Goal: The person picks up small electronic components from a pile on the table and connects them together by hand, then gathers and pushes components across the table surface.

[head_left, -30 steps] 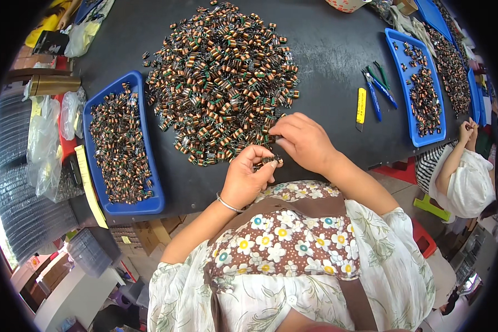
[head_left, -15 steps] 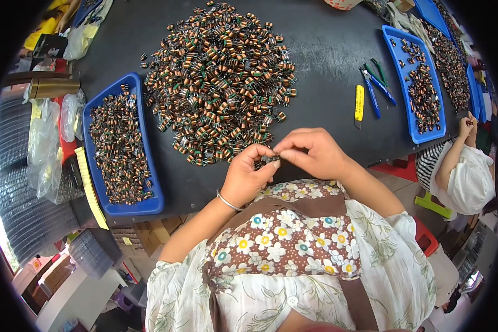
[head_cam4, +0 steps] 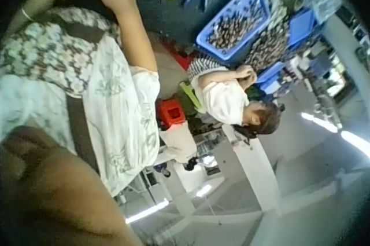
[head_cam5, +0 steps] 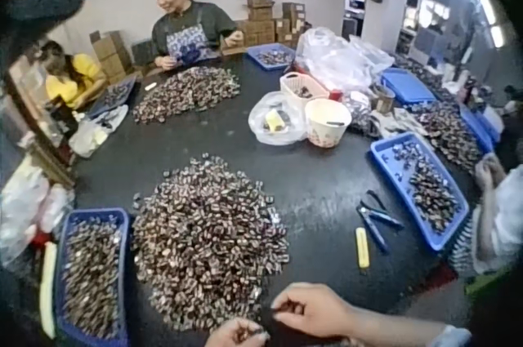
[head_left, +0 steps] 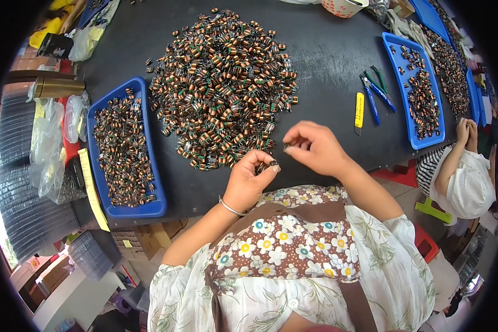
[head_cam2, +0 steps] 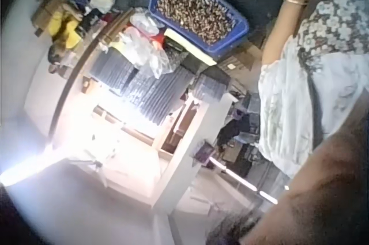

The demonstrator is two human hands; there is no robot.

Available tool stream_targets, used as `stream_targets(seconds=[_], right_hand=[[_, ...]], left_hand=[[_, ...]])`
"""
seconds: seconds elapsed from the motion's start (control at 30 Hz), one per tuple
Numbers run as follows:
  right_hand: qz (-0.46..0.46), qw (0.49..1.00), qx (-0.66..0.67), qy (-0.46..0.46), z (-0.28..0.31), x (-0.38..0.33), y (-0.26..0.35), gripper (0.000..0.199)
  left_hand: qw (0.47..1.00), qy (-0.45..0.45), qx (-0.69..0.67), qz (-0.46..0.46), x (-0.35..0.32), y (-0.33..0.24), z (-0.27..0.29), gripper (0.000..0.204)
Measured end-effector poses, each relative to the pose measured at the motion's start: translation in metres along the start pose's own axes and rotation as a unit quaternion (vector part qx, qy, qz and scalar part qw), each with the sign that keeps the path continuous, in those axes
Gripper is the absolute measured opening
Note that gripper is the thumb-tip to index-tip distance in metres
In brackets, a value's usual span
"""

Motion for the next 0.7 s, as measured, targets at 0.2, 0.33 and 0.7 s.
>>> stream_targets(seconds=[0.2,0.33,0.7], right_hand=[[0.013,0.995,0.061,0.079,-0.013,-0.011,0.010,0.013],[0.157,0.984,-0.082,-0.029,-0.018,0.003,0.009,0.017],[0.072,0.992,-0.100,-0.006,-0.007,-0.008,0.020,0.019]], left_hand=[[1.000,-0.008,-0.004,-0.013,-0.001,-0.003,0.002,0.015],[1.000,-0.014,0.014,-0.009,-0.003,-0.002,0.004,0.016],[1.000,-0.022,0.012,-0.010,-0.005,-0.002,0.006,0.016]])
Point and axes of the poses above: each hand's wrist, its own x-axis towards the middle knuckle, its own z-axis out of the back of the hand, y = z × x, the point moved 3 cm from there along x, towards the middle knuckle, and after that the axes turned 12 degrees about -z, right-handed, at the moved point
